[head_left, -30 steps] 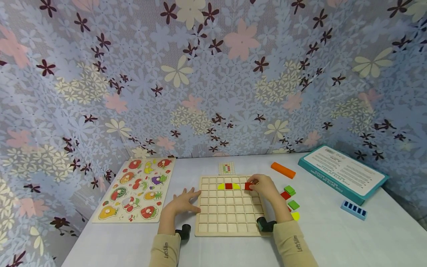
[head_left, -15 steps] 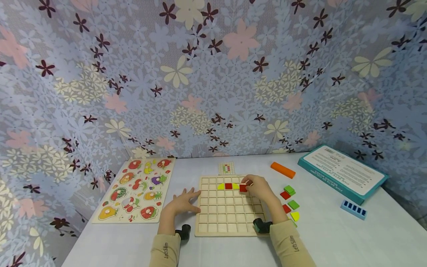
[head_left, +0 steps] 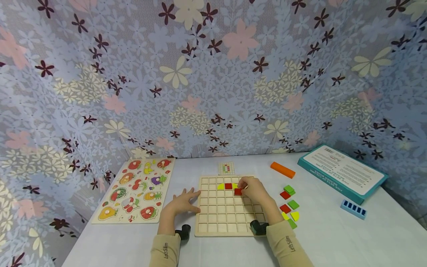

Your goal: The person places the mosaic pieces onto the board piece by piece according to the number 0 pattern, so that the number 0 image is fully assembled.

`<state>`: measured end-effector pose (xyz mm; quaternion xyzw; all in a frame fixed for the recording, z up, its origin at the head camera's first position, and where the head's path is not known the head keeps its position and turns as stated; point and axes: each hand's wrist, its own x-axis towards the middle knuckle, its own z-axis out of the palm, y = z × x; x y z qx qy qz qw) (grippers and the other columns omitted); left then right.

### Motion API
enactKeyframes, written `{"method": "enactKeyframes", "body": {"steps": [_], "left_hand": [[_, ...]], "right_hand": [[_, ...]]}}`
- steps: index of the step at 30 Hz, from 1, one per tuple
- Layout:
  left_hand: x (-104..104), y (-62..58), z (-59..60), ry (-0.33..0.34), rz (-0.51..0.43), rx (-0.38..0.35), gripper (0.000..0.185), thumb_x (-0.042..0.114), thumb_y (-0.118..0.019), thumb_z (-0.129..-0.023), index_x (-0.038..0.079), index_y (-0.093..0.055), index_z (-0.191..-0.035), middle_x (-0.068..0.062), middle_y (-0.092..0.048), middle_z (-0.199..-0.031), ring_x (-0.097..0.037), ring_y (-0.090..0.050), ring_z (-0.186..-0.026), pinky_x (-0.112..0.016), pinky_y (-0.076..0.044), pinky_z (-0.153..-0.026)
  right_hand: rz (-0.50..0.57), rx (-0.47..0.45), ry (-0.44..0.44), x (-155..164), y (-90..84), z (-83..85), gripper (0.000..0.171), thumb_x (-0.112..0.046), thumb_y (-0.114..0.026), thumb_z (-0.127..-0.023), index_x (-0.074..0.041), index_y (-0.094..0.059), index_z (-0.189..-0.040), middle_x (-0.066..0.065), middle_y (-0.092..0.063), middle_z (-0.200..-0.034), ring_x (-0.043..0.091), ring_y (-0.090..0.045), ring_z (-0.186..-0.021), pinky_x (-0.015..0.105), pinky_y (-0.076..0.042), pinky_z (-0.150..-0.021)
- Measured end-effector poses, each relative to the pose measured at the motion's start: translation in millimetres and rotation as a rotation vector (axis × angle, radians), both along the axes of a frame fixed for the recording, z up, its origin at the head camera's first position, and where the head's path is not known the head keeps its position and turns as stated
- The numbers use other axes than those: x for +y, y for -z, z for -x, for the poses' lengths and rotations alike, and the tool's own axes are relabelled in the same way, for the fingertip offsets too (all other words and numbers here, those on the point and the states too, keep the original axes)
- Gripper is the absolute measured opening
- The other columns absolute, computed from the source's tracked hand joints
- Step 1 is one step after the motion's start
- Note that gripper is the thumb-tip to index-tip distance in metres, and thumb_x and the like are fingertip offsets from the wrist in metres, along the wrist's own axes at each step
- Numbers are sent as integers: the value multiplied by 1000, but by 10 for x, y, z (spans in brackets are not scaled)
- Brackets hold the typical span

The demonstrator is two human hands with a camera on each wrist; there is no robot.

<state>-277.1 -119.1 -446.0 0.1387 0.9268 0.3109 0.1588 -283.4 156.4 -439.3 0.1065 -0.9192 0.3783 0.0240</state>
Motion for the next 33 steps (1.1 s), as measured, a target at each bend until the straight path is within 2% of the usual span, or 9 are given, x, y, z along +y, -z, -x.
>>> {"method": "enactKeyframes", "body": {"steps": [8, 17, 22, 27, 33], "left_hand": [[-5, -3, -8, -1, -6, -7, 70, 23, -74, -74, 11, -45, -137, -19, -27, -148, -44, -8, -138, -68, 4, -104], [5, 9, 12, -10, 16, -4, 70, 24, -75, -74, 12, -46, -137, -18, -27, -149, -43, -9, -138, -68, 3, -104], [5, 17, 17, -13, 13, -6, 70, 24, -75, -75, 12, -46, -137, -18, -27, -149, -43, -9, -138, -67, 3, -105], [4, 23, 16, -15, 12, -8, 70, 24, -75, -74, 13, -46, -137, -17, -27, -149, -42, -9, -138, -67, 3, -105], [5, 14, 9, -9, 6, -10, 70, 24, -74, -75, 12, -46, -137, -18, -27, -149, -43, -9, -138, -68, 4, -104]], "right_hand": [[-33, 7, -11, -5, 40, 22, 16, 8, -65, -76, -7, -61, -79, 1, -61, -76, 15, -55, -71, 27, -46, -60], [-63, -10, -9, -20, 57, 31, 15, 7, -65, -78, -8, -61, -79, 2, -62, -78, 15, -55, -71, 27, -45, -59], [-88, -36, 2, -19, 58, 34, 13, 5, -65, -79, -6, -66, -86, 5, -64, -84, 19, -58, -78, 31, -49, -65], [-125, -41, -31, -11, 64, 27, 21, 6, -61, -79, -1, -69, -97, 11, -66, -96, 27, -61, -91, 39, -52, -76], [-150, -44, -80, 1, 74, 27, 26, 7, -64, -76, 2, -69, -101, 12, -66, -97, 26, -60, -88, 39, -52, -75]]}}
